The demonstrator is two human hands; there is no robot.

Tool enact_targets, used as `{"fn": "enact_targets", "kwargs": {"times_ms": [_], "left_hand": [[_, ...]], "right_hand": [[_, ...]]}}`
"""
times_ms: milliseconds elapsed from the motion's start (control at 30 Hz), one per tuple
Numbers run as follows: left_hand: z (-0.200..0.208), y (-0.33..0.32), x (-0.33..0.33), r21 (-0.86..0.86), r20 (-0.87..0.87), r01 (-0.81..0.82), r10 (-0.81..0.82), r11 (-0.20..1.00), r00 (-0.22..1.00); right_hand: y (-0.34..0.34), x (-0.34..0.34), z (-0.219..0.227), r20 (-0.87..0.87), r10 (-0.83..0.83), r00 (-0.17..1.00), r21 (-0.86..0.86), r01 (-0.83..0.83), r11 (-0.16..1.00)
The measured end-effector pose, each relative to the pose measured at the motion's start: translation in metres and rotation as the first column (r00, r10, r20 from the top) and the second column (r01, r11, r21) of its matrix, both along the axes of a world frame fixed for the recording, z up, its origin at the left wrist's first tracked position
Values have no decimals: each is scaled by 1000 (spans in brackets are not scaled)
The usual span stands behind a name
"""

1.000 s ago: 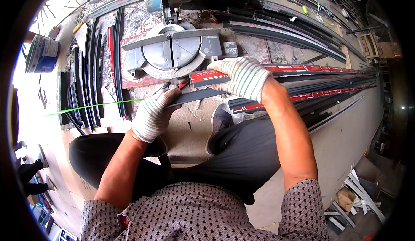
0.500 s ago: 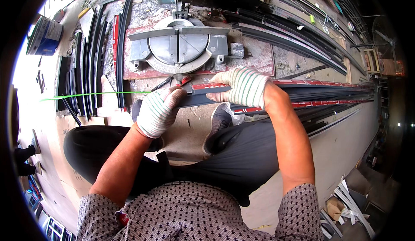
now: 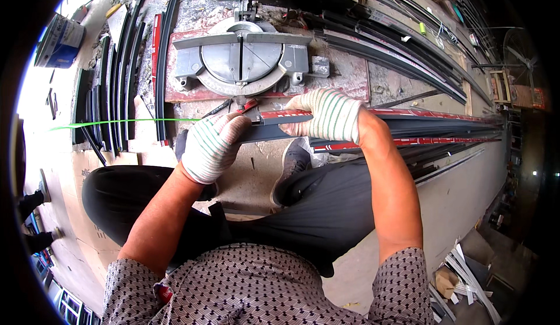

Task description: The person selects long metal profiles from a stack, carries them to a workbench, and uses a chop saw to cut them into shorter pieces. They measure the profiles with a tape measure and handle the cut pieces, placing them aside.

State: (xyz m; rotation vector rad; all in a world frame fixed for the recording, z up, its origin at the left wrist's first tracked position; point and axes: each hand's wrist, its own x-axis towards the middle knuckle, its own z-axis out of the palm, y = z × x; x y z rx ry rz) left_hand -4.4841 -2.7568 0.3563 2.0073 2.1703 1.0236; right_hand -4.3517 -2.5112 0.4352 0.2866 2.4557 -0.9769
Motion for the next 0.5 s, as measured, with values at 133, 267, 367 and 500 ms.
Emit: {"fn": "enact_targets", "kwargs": {"times_ms": [133,267,367,500], "left_hand": [[-3,-2,1,-6,-1,10,-10,1000,1000],[-9,-4,2,6,7,20,-20,1000,1000],[-10,-5,3,-9,16,17,-17,1000,1000],[-11,-5,3,37,12,20,-20,999,1000]], "right_hand": [[-1,1,1,-17,25,1000,-52,-26,998],[-3,0,11,19,44,999,-129,-41,991],[-2,2,5,-9,66,998,-136,-67,988],[-2,4,6,28,60,998,-136,-56,989]]}}
